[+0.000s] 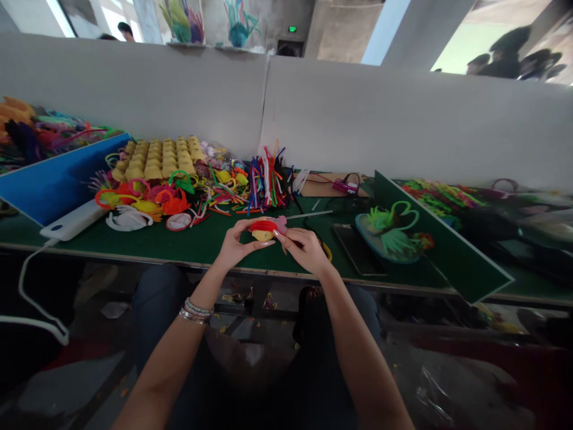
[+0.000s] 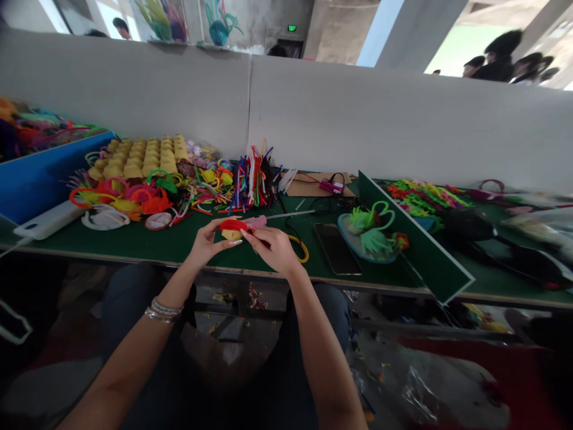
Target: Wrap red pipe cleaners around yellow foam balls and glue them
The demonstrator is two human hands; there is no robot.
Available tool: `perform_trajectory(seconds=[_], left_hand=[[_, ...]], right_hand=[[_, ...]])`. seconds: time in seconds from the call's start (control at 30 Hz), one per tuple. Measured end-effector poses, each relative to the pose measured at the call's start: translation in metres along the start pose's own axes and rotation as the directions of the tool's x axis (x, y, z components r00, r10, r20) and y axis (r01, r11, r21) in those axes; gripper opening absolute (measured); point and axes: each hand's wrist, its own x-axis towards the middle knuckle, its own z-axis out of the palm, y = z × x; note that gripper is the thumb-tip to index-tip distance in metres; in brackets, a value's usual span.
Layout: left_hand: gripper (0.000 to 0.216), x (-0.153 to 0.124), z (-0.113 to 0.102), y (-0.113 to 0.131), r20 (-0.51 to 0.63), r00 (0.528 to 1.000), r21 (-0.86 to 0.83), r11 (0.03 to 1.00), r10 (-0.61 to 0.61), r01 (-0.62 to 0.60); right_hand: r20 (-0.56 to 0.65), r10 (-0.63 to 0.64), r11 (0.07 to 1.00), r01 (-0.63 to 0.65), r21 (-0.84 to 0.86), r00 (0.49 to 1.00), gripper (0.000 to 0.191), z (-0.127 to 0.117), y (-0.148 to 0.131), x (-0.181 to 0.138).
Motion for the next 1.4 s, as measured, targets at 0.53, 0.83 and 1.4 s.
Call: perform_trajectory(seconds=[0.53, 0.83, 1.4], left_hand=[[0.050, -0.0001, -0.0005, 0.0003, 0.002, 1.000, 0.015, 1.000, -0.016, 0.016], [0.053, 0.0002, -0.0003, -0.0012, 0.011, 1.000, -0.053, 0.998, -0.025, 0.026], [0.049, 0.0014, 0.0025, -0.0070, -0.059, 0.984, -0.254, 0.956, -0.170, 0.150]], right_hand=[[-0.060, -0.062, 0.991, 0.055, -0.118, 0.996, 0.043, 0.0007, 0.0035, -0.0013], [-0.001, -0.018, 1.000, 0.018, -0.007, 1.000, 0.043, 0.0015, 0.0035, -0.0010], [0.054, 0.060, 0.992, -0.066, 0.112, 0.997, 0.041, -0.0006, 0.0024, -0.0014]])
